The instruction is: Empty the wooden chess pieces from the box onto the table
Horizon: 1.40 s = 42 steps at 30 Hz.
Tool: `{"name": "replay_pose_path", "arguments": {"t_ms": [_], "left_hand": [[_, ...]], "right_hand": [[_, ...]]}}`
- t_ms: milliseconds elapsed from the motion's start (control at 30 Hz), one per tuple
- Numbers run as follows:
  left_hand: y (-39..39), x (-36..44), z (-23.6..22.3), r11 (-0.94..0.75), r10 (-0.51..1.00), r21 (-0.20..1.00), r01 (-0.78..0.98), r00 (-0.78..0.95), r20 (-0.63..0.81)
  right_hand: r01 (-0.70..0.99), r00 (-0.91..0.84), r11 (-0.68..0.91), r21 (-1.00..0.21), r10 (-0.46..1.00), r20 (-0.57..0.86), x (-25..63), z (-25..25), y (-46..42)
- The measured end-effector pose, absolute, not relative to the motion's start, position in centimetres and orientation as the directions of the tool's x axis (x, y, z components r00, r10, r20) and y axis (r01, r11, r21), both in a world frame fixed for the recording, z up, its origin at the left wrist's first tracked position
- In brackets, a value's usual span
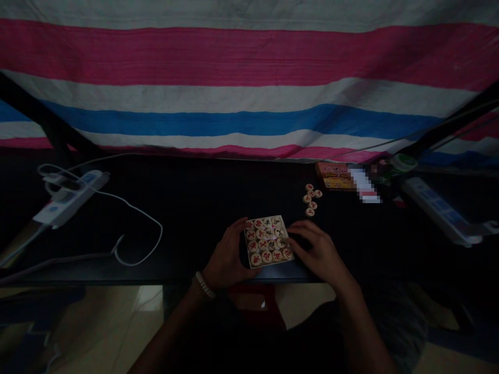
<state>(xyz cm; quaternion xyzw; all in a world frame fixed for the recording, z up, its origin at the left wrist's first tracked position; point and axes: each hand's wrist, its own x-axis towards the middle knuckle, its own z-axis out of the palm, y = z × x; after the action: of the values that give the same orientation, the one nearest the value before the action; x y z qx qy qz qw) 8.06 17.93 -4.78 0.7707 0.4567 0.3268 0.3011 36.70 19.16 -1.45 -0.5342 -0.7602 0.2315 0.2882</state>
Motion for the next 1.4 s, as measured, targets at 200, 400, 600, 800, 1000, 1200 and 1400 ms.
{"name": "replay_pose_path", "arguments": {"t_ms": [200,400,600,800,1000,1200,1400], "left_hand": [[18.0,8.0,-4.8,-0.399,0.903,0.766,0.504,0.363,0.232],[18.0,8.1,-4.8,-0.404,0.899,0.759,0.511,0.376,0.226],[17.9,8.0,-5.1,-0.42,0.892,0.756,0.501,0.384,0.241],[17.9,8.1,-4.9,-0.402,0.899,0.765,0.503,0.373,0.227],[18.0,8.1,-4.9,-0.389,0.902,0.771,0.504,0.38,0.206],[18.0,8.1,-5.0,-0.398,0.898,0.767,0.503,0.386,0.213],[17.9,8.1,-4.8,-0.407,0.898,0.76,0.506,0.374,0.232]], "right_hand": [[0.627,-0.478,0.329,-0.706,0.878,-0.016,36.2,-0.2,16.6],[0.61,-0.476,0.293,-0.736,0.878,-0.045,36.8,-0.8,16.5],[0.532,-0.444,0.286,-0.797,0.896,0.024,36.9,-1.6,16.4],[0.43,-0.23,0.246,-0.869,0.96,0.158,37.8,-3.1,16.5],[0.635,-0.013,0.186,-0.75,0.973,0.23,40.2,-5.3,19.8],[0.729,0.027,0.238,-0.641,0.927,0.374,37.5,-3.7,19.0],[0.571,-0.447,0.359,-0.738,0.89,0.087,34.7,-1.5,15.8]]}}
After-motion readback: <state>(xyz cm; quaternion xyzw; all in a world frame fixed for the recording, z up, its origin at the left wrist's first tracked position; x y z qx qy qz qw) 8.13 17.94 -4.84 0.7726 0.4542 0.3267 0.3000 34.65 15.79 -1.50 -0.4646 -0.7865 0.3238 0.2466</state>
